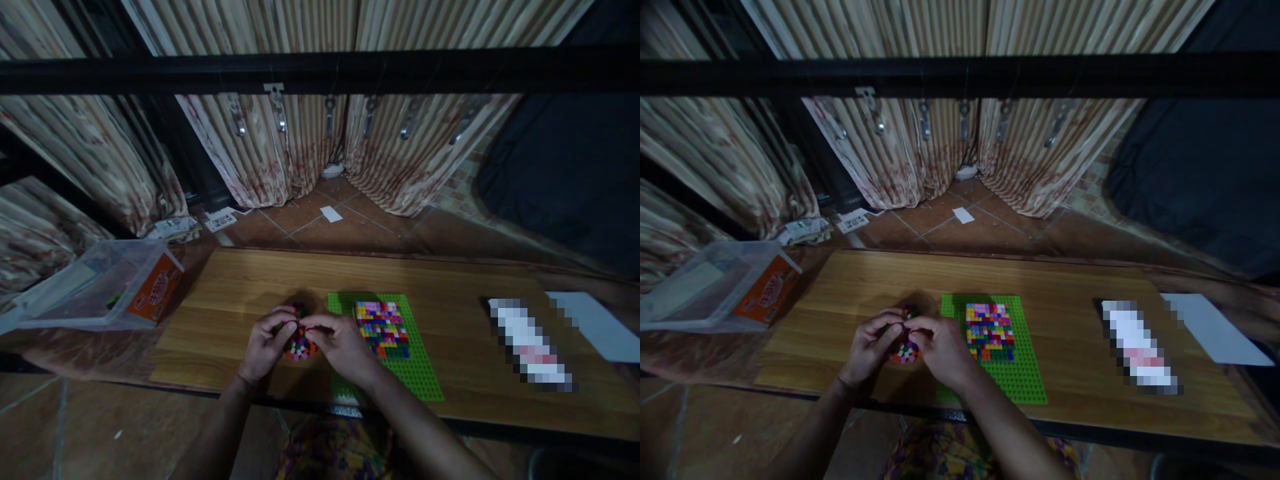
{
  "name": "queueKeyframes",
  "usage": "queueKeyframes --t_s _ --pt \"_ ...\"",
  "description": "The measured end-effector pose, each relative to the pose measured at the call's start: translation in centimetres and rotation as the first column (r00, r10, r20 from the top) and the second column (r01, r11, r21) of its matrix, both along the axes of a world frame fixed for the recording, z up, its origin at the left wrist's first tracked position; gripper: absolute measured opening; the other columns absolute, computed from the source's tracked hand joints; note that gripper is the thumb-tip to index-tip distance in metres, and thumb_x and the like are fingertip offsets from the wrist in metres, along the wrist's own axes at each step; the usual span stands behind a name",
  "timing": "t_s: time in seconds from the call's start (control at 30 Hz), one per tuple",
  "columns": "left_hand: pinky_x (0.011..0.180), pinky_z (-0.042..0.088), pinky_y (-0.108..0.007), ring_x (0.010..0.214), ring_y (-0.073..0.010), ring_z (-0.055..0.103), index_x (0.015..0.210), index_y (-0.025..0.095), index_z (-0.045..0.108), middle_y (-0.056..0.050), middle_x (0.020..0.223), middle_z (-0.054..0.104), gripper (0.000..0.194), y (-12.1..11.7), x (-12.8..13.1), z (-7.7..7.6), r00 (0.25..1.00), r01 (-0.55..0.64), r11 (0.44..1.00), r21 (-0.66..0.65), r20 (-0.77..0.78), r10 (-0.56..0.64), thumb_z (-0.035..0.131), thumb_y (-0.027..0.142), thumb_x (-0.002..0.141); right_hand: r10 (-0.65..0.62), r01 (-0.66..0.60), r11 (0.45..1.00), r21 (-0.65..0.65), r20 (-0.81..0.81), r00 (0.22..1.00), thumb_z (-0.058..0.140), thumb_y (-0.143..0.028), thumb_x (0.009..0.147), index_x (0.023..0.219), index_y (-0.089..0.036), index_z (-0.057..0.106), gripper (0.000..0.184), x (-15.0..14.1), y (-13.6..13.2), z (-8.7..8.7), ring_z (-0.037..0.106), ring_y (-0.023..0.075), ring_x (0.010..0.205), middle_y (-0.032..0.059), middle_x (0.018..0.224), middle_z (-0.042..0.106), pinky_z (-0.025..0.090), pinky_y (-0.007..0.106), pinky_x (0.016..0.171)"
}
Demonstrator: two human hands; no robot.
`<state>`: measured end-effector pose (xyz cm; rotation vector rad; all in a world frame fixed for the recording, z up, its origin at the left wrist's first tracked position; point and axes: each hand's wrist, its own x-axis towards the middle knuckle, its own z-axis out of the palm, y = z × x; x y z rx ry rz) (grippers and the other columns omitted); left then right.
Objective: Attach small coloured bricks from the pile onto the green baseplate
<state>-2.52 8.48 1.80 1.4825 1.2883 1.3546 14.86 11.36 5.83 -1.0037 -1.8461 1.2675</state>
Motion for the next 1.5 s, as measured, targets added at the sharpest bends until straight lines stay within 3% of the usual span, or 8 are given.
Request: queueKeyframes --t_s 0.13,0.27,0.4,0.67,0.87,1.17,1.37,1.5 --pt "0.088 0.047 -0.032 0.092 -0.0193 0.061 0.083 0.018 0.069 -0.007 0.09 0.065 0.013 0.0 0.3 0.1 1.0 0.012 1.0 0.019 -0.024 -0.011 0.062 0.028 0.085 -0.107 0.108 0.987 0.117 -0.009 0.994 0.054 -0.023 0.089 0.095 -0.027 0.073 0.02 3.3 -0.5 1.2 0.066 0.0153 0.089 0.0013 0.095 0.073 0.051 0.027 0.079" --pt "0.088 0.046 -0.031 0.093 -0.0188 0.06 0.083 0.018 0.069 -0.006 0.092 0.065 0.011 0.1 0.4 -0.2 0.998 -0.054 0.998 0.016 0.017 0.054 0.062 0.027 0.085 -0.325 0.297 0.936 0.189 0.135 0.936 0.056 -0.03 0.088 0.093 -0.026 0.071 0.017 8.2 -0.3 1.3 0.067 0.0169 0.087 0.0017 0.095 0.072 0.051 0.029 0.078" --pt "0.09 0.045 -0.031 0.094 -0.0186 0.06 0.083 0.018 0.069 -0.006 0.094 0.065 0.011 0.2 0.3 -0.5 0.997 -0.071 0.997 0.001 0.03 0.071 0.063 0.027 0.084 -0.427 0.352 0.891 0.286 0.264 0.865 0.057 -0.032 0.087 0.094 -0.025 0.07 0.017 11.0 0.4 0.7 0.068 0.0185 0.084 0.0025 0.096 0.073 0.051 0.032 0.079" --pt "0.09 0.046 -0.032 0.094 -0.0188 0.061 0.082 0.018 0.069 -0.006 0.093 0.066 0.013 0.2 0.3 -0.4 0.995 -0.103 0.995 -0.013 -0.002 0.103 0.063 0.03 0.084 -0.488 0.342 0.815 0.467 0.235 0.841 0.061 -0.035 0.084 0.082 -0.027 0.074 0.016 10.2 2.2 -1.7 0.057 0.0222 0.097 0.0049 0.099 0.065 0.045 0.038 0.087" --pt "0.088 0.047 -0.032 0.093 -0.0189 0.061 0.082 0.018 0.068 -0.006 0.093 0.067 0.014 0.2 0.3 -0.4 0.995 -0.104 0.994 -0.025 -0.015 0.103 0.063 0.031 0.084 -0.543 0.434 0.805 0.404 0.207 0.814 0.068 -0.039 0.078 0.077 -0.03 0.076 0.012 10.4 3.1 -3.0 0.052 0.024 0.102 0.005 0.105 0.06 0.042 0.043 0.089" --pt "0.085 0.048 -0.031 0.091 -0.0186 0.062 0.08 0.018 0.068 -0.006 0.091 0.067 0.013 0.3 0.5 -0.3 0.994 -0.106 0.994 -0.029 -0.032 0.106 0.064 0.03 0.083 -0.523 0.453 0.844 0.286 0.258 0.812 0.071 -0.039 0.074 0.073 -0.029 0.076 0.01 10.6 3.7 -2.6 0.052 0.025 0.104 0.0048 0.108 0.06 0.04 0.044 0.09" --pt "0.085 0.049 -0.031 0.089 -0.0184 0.063 0.08 0.018 0.068 -0.005 0.09 0.067 0.013 0.3 0.6 -0.4 0.993 -0.113 0.993 -0.014 -0.038 0.113 0.065 0.031 0.082 -0.521 0.319 0.816 0.482 0.375 0.767 0.068 -0.035 0.079 0.073 -0.031 0.076 0.011 10.4 3.8 -1.6 0.049 0.0248 0.1 0.003 0.106 0.064 0.035 0.043 0.088" --pt "0.086 0.049 -0.032 0.09 -0.0192 0.063 0.082 0.018 0.068 -0.007 0.092 0.067 0.015 0.3 0.5 -0.5 0.993 -0.1 0.995 -0.015 -0.067 0.098 0.064 0.032 0.083 -0.49 0.23 0.824 0.517 0.447 0.749 0.066 -0.032 0.081 0.073 -0.031 0.075 0.012 10.2 4.0 -1.2 0.049 0.0231 0.097 0.0014 0.102 0.065 0.034 0.04 0.086"
